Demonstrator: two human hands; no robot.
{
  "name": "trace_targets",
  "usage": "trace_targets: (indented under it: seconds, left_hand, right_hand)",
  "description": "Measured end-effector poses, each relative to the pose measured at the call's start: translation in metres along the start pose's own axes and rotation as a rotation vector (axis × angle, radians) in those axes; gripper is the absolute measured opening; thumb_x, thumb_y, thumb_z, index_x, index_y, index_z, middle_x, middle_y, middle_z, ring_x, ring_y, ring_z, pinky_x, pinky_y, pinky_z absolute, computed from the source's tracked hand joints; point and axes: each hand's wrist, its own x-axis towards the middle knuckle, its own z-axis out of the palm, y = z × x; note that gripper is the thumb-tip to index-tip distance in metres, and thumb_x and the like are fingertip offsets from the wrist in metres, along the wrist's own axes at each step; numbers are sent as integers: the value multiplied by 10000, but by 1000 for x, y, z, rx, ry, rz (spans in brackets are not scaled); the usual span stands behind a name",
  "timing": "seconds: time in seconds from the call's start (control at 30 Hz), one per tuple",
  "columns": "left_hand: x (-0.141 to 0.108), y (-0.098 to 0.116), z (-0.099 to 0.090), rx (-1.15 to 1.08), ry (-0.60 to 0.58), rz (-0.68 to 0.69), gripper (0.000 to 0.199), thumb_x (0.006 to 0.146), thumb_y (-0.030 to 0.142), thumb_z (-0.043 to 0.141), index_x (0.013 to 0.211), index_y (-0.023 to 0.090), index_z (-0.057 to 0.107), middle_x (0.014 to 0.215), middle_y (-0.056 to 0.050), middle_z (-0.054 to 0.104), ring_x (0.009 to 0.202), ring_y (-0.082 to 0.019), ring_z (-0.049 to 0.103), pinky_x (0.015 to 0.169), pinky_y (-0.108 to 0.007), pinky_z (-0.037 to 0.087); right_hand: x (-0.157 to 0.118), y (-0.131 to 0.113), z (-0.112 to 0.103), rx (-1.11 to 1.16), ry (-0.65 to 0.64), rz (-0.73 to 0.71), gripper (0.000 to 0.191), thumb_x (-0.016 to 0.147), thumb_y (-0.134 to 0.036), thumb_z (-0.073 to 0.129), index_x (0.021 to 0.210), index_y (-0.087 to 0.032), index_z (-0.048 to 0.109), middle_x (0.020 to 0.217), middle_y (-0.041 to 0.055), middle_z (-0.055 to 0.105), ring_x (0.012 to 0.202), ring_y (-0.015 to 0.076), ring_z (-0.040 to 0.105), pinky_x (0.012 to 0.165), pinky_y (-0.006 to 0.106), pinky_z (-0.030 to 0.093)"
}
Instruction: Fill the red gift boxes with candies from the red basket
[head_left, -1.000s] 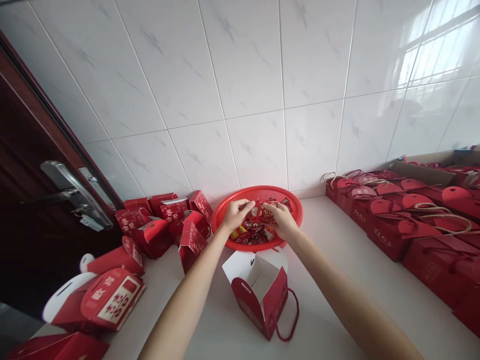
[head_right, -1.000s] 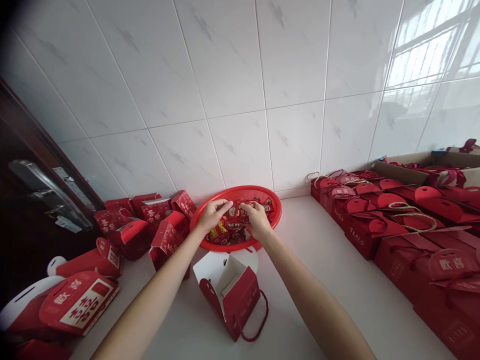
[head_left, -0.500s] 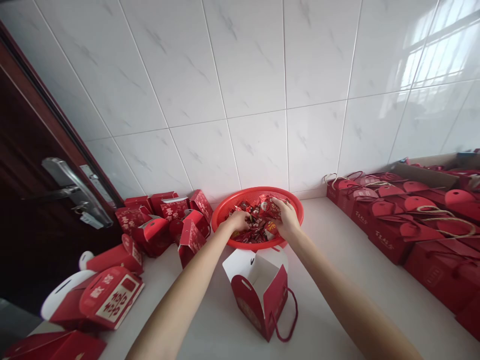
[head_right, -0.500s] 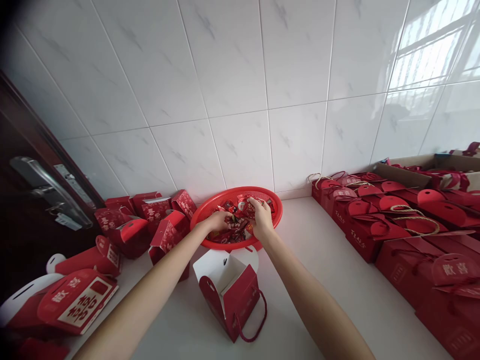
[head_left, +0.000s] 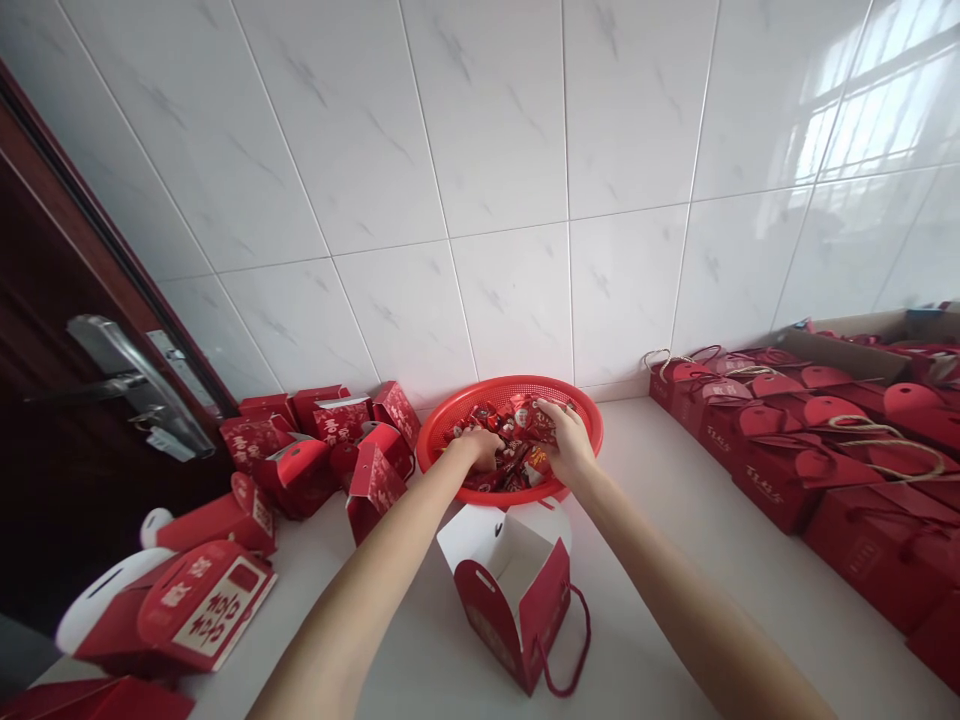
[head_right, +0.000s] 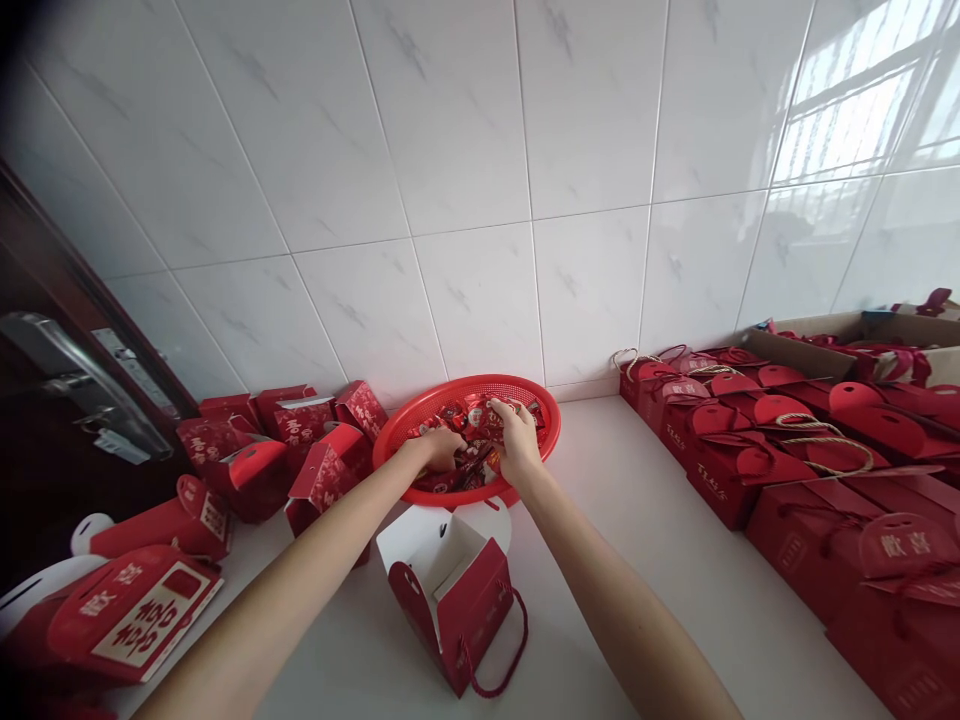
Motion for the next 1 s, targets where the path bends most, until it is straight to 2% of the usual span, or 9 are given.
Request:
trace_targets:
  seconds: [0.1, 0.17, 0.27, 0.33, 0.4, 0.57, 0.7, 0.83, 1.0]
  left_hand:
    - [-1, 5, 1, 32, -107, -36, 242, 945, 345, 631, 1097, 157, 656, 1117, -73, 676, 990, -204, 660, 880, -414, 556]
    - [-1, 9, 1, 17, -108, -47, 237, 942, 344, 634, 1069, 146, 660, 1095, -71, 683, 989, -203, 661, 890, -421, 548]
    - [-4, 12, 0, -65, -26, -41, 163, 818, 282, 750, 852, 136, 686, 946, -72, 709, 965, -236, 666, 884, -416, 519]
    - [-8, 12, -4, -160, 50, -21, 191, 638, 190, 821, 623, 160, 633, 743, -56, 688, 873, -269, 675, 803, -375, 504]
    - [-13, 10, -9, -286, 130, 13, 265, 556, 159, 796, 497, 186, 538, 585, -20, 615, 737, -256, 660, 683, -324, 471]
    - [-22, 7, -17, -656, 292, 98, 201, 652, 308, 666, 578, 195, 518, 564, 27, 563, 558, -148, 542, 539, -259, 404]
    - [-22, 6, -18, -840, 396, 114, 189, 621, 309, 675, 588, 186, 535, 562, 39, 548, 562, -130, 514, 550, -247, 403]
    - [-23, 7, -19, -955, 472, 107, 172, 593, 275, 680, 562, 190, 534, 555, 49, 533, 580, -127, 504, 575, -242, 392]
    - [-26, 9, -21, -1064, 520, 99, 155, 566, 284, 716, 640, 184, 624, 629, 33, 621, 649, -155, 565, 641, -262, 422]
  right_hand:
    - [0, 0, 0, -7, 8, -4, 73, 746, -196, 705, 760, -221, 638, 743, -23, 717, 697, 160, 677, 519, 238, 516]
    - [0, 0, -1, -10, 10, -9, 67, 749, -198, 703, 760, -222, 641, 743, -24, 719, 690, 158, 676, 518, 235, 513]
    - [-1, 0, -1, -6, 1, -7, 50, 763, -196, 691, 773, -221, 648, 746, -21, 720, 687, 154, 675, 511, 230, 512]
    - [-1, -1, -2, 4, -4, -7, 45, 772, -193, 684, 778, -216, 647, 737, -19, 713, 672, 150, 667, 501, 229, 512]
    - [-2, -1, -2, 16, -3, -6, 55, 769, -190, 689, 774, -214, 639, 727, -19, 708, 656, 147, 660, 495, 231, 514]
    - [-1, -1, -2, 22, 9, -4, 55, 783, -194, 680, 767, -219, 633, 722, -24, 703, 648, 147, 655, 491, 236, 511]
    - [0, -1, -2, 40, -1, -21, 71, 771, -208, 683, 748, -222, 618, 699, -24, 696, 638, 162, 654, 516, 263, 536]
    - [-1, -1, -1, 43, 14, -14, 91, 753, -203, 689, 738, -226, 602, 696, -23, 693, 640, 165, 653, 482, 248, 505]
    - [1, 0, -2, 31, 2, -21, 113, 745, -222, 704, 729, -232, 592, 708, -19, 696, 652, 171, 661, 500, 253, 510]
